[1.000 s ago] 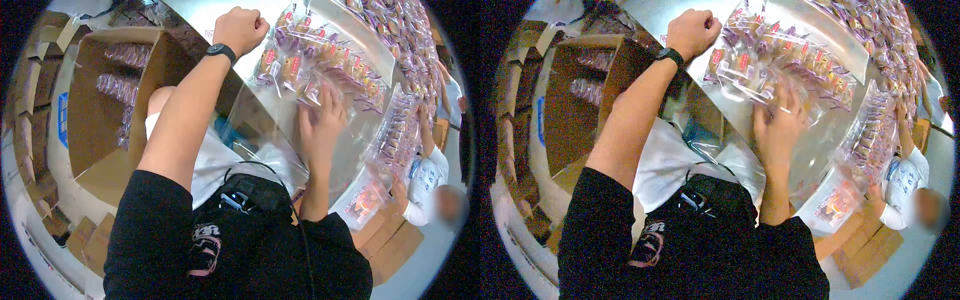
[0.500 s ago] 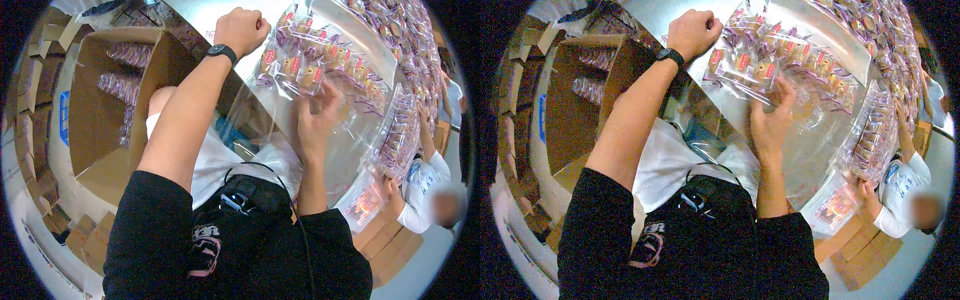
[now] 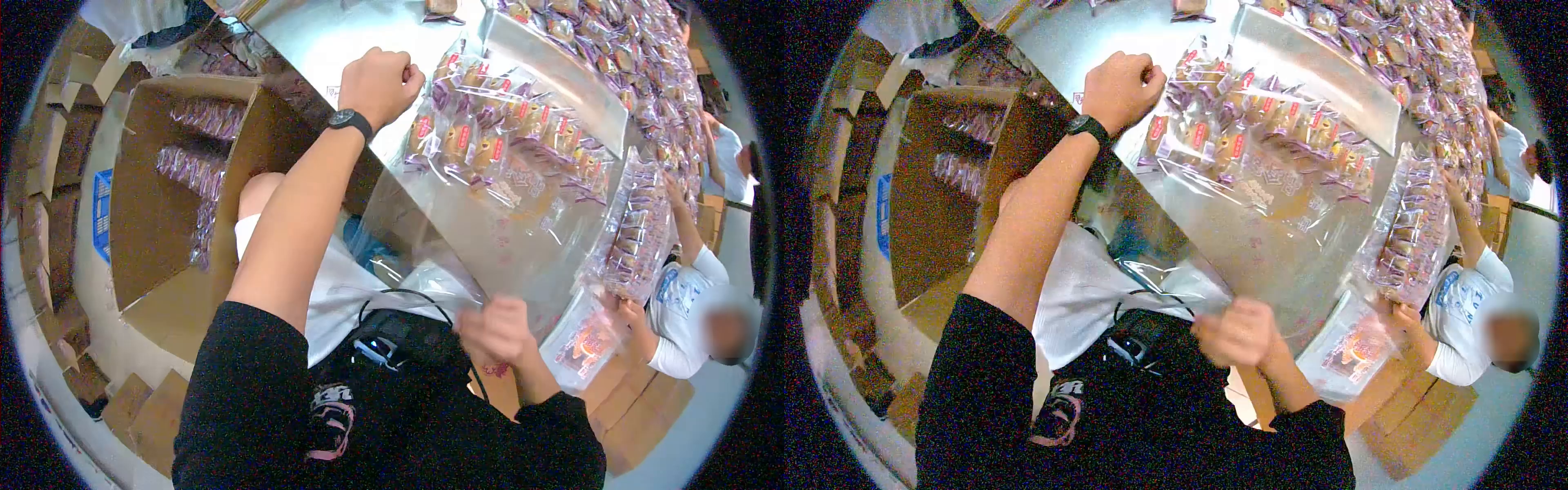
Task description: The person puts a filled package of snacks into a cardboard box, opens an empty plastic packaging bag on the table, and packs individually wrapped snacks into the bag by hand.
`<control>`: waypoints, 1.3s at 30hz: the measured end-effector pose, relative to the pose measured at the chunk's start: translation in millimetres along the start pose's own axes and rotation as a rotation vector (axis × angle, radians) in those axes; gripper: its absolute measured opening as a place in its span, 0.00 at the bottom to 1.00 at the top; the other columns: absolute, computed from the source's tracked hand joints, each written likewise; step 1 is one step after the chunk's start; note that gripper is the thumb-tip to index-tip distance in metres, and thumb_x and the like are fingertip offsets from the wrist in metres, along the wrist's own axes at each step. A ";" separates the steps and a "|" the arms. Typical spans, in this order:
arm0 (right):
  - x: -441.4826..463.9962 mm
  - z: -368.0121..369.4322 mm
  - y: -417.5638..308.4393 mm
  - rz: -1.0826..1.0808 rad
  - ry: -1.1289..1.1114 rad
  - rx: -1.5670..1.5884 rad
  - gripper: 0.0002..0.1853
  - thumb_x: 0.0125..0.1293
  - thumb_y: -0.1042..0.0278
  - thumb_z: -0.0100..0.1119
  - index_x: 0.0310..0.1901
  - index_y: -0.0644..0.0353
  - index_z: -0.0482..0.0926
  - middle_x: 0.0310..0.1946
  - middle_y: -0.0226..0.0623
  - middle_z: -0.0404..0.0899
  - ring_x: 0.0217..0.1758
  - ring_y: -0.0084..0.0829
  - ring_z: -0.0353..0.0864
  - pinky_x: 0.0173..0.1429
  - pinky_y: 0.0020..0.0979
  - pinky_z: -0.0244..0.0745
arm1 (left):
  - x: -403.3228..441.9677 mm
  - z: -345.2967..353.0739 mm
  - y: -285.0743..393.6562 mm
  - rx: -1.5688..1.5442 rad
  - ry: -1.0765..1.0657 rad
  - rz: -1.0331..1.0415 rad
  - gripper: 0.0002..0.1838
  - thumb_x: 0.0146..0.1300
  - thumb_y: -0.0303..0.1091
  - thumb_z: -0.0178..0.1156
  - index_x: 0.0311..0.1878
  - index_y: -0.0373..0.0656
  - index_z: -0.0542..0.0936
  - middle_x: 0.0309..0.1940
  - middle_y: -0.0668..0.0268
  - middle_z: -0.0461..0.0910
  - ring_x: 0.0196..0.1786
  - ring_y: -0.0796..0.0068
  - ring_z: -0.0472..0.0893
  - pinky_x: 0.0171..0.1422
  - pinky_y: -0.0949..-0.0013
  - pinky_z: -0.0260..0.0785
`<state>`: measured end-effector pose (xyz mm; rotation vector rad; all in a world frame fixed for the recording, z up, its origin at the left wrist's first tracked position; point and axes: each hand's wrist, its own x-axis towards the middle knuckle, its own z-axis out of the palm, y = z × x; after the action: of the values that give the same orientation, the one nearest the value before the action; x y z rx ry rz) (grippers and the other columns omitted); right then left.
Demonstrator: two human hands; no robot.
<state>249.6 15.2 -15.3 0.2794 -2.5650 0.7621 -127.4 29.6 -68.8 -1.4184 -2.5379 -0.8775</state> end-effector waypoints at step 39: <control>141.6 -189.1 482.4 1.031 0.250 -0.924 0.60 0.50 0.09 0.55 0.79 0.41 0.64 0.82 0.57 0.50 0.82 0.66 0.51 0.78 0.72 0.50 | -2.1 -4.7 4.4 -0.027 -0.015 0.063 0.13 0.64 0.39 0.64 0.26 0.42 0.79 0.23 0.59 0.78 0.31 0.57 0.79 0.36 0.54 0.72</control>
<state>42.8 510.6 -32.8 -1.3771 -2.3851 -0.1869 -123.5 27.3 -63.7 -1.5090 -2.4867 -0.8968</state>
